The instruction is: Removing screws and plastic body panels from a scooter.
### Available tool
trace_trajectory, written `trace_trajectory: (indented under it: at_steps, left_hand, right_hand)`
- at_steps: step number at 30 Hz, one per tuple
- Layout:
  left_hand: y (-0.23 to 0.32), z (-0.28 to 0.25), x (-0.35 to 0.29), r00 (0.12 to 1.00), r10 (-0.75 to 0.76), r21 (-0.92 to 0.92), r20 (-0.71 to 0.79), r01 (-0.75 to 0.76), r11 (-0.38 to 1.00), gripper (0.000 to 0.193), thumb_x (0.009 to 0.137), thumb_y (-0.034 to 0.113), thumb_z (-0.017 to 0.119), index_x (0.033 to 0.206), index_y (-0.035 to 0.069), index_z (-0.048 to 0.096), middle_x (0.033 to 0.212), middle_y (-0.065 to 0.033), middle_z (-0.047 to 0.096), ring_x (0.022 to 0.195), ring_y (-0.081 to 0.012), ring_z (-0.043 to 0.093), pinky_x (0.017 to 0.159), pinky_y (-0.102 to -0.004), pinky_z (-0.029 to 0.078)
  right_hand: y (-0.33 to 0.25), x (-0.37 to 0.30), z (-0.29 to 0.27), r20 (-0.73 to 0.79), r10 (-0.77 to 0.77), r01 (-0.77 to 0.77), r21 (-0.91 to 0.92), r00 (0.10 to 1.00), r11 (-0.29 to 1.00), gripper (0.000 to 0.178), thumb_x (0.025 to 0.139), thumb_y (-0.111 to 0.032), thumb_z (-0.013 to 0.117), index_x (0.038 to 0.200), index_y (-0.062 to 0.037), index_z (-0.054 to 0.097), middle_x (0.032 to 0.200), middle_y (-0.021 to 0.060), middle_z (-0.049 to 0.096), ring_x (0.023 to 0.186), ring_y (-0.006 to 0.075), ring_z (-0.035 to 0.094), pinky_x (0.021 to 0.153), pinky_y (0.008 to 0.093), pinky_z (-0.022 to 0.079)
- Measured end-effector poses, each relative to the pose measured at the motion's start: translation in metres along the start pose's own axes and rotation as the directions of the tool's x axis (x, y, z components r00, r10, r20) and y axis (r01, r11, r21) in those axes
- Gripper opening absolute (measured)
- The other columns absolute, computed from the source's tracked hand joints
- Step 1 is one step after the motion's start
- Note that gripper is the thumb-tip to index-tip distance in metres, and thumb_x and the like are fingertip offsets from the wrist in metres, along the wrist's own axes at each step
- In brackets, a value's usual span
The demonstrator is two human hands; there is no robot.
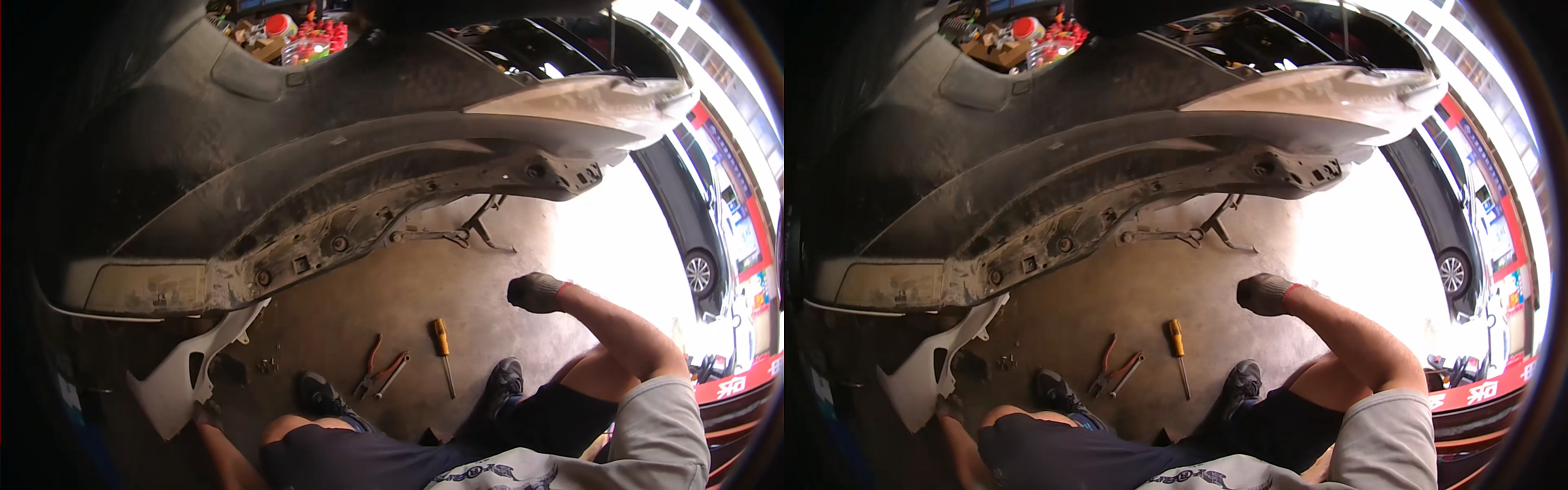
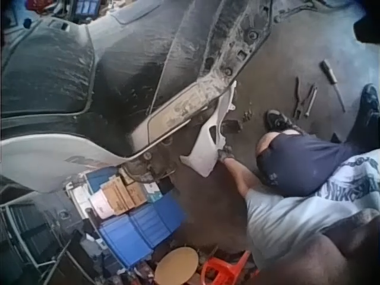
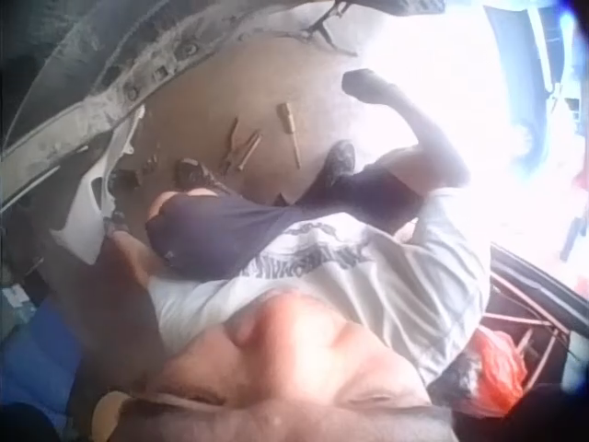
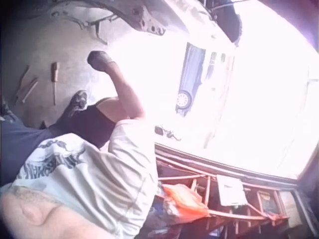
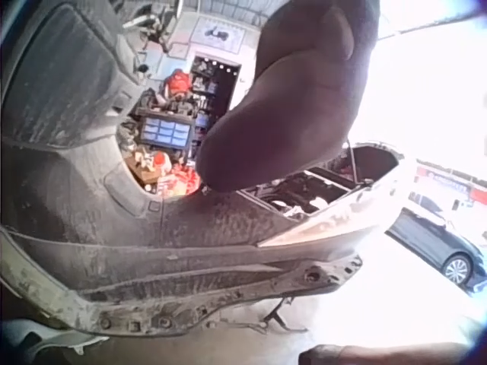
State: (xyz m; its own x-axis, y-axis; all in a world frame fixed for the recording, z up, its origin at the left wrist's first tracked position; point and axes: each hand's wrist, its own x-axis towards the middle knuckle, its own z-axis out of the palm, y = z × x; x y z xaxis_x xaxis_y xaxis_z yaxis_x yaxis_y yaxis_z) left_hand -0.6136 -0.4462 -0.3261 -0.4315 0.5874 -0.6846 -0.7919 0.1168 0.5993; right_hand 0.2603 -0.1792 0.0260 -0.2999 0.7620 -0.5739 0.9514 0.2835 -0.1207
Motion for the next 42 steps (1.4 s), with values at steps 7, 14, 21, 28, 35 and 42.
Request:
trace_trajectory:
  at_steps: [7,14,21,28,35,42]
  left_hand:
    - [-0.097,0.092,-0.03,0.813,-0.247,0.183,0.528,0.175,0.967,0.03,0.098,0.038,0.046,0.111,0.016,0.062,0.096,-0.0069,0.066,0.088,-0.0242,0.063,0.079,-0.0434,0.049]
    - [-0.007,0.178,-0.07,0.558,-0.519,0.484,0.647,0.225,0.846,0.027,0.097,0.033,0.047,0.116,0.018,0.059,0.098,-0.0067,0.064,0.099,-0.0258,0.061,0.09,-0.0466,0.046]
    - [-0.024,0.398,-0.243,0.905,-0.201,0.856,0.374,-0.253,0.452,0.035,0.096,0.022,0.058,0.123,0.0,0.053,0.096,-0.0111,0.064,0.078,-0.0191,0.065,0.066,-0.0306,0.054]
    - [-0.022,0.537,-0.347,0.865,-0.046,0.866,0.5,-0.5,0.019,0.038,0.094,0.013,0.057,0.127,-0.005,0.05,0.104,-0.0102,0.065,0.086,-0.0145,0.065,0.07,-0.0245,0.053]
    - [-0.064,0.607,-0.326,0.721,-0.174,0.463,0.671,-0.591,-0.661,0.033,0.091,0.017,0.062,0.121,0.004,0.06,0.09,-0.0041,0.064,0.073,-0.0128,0.058,0.066,-0.0274,0.049]
    - [-0.113,0.616,-0.261,0.697,-0.202,0.395,0.688,-0.593,-0.701,0.035,0.089,0.015,0.063,0.118,-0.002,0.054,0.096,-0.0128,0.066,0.075,-0.0175,0.066,0.065,-0.031,0.052]
  right_hand:
    - [0.024,-0.012,-0.006,-0.187,-0.194,0.203,0.027,0.963,0.979,0.023,0.089,-0.023,0.056,0.097,-0.0032,0.064,0.097,0.0202,0.065,0.091,0.0378,0.063,0.079,0.0431,0.05]
    - [0.069,-0.04,-0.028,-0.311,-0.093,0.135,0.116,0.946,0.984,0.021,0.086,-0.018,0.057,0.09,0.0005,0.065,0.095,0.022,0.066,0.088,0.0382,0.064,0.076,0.0431,0.051]
    - [0.161,-0.025,0.108,-0.231,0.105,-0.113,-0.018,0.967,0.993,0.023,0.086,-0.016,0.056,0.094,-0.0023,0.071,0.097,0.0193,0.07,0.091,0.0362,0.069,0.077,0.0442,0.056]
    - [0.17,0.02,0.244,0.052,0.462,-0.46,0.239,0.886,0.855,0.035,0.092,-0.029,0.049,0.106,-0.0045,0.07,0.115,0.0196,0.067,0.108,0.0324,0.065,0.09,0.0425,0.053]
    - [0.158,0.028,0.282,0.087,0.671,-0.582,0.587,0.736,0.563,0.042,0.09,-0.038,0.051,0.111,-0.0071,0.07,0.119,0.0176,0.065,0.113,0.0317,0.063,0.094,0.041,0.051]
    - [0.167,0.032,0.31,-0.017,0.785,-0.587,0.655,0.619,0.476,0.042,0.092,-0.042,0.048,0.098,-0.0078,0.072,0.105,0.0205,0.069,0.102,0.0346,0.066,0.09,0.0434,0.051]
